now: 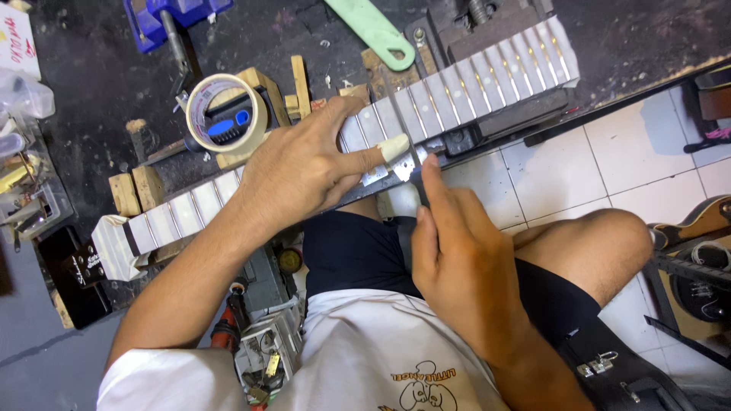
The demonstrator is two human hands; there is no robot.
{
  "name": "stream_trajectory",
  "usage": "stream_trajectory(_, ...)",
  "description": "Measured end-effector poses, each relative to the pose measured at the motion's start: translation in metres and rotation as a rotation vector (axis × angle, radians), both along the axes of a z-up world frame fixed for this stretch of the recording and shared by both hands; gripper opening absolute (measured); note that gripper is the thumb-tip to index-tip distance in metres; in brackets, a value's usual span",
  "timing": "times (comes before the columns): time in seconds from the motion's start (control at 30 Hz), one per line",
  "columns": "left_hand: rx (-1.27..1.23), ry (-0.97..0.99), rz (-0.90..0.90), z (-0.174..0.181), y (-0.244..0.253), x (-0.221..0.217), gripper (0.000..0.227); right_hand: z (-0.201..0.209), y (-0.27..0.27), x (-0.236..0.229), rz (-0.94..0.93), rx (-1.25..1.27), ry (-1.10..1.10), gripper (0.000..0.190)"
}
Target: The person files the frets on a guitar neck clamped in a vise. They use a small metal file to smooth the frets one by one, moving along the neck. The frets are partially covered with tape to protect the fretboard.
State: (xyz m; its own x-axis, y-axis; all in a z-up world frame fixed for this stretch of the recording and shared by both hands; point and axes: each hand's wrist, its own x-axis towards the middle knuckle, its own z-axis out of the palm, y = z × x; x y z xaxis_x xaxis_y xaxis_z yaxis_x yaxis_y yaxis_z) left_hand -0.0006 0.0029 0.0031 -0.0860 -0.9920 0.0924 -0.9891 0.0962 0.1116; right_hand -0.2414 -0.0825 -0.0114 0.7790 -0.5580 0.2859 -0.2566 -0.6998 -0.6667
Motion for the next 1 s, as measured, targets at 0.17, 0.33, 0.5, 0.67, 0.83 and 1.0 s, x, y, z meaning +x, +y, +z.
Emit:
stream_trajectory(0.17, -0.019, -0.008, -0.002, 0.001, -0.002, 0.0, 0.038, 0.002, 0.02, -0.047, -0.015, -0.004, 0.018, 0.047)
stream_trajectory(0.33, -0.024, 0.012, 0.004, 0.0, -0.003, -0.001, 0.027, 0.002, 0.003, -0.011, -0.021, -0.08, 0.091, 0.049)
stream_trajectory(0.5, -0.035, 0.09, 0.018, 0.0, 0.0, 0.0, 0.027, 0.007, -0.011, 0.013, -0.058, 0.179, 0.05, 0.052)
stream_trajectory(0.67, -0.055, 0.093, 0.022, -0.002, 0.001, 0.001, 0.025, 0.023, -0.005, -0.009, -0.195, 0.504, 0.242, 0.058)
stream_trajectory(0.83, -0.037, 0.109, 0.024, -0.001, -0.002, 0.001, 0.024, 0.008, 0.011, -0.049, -0.123, 0.445, 0.161, 0.051)
stream_trajectory(1.0, 0.002, 0.141, 0.044, 0.003, -0.006, -0.001, 0.02, 0.004, 0.001, -0.032, 0.044, 0.136, -0.012, 0.043)
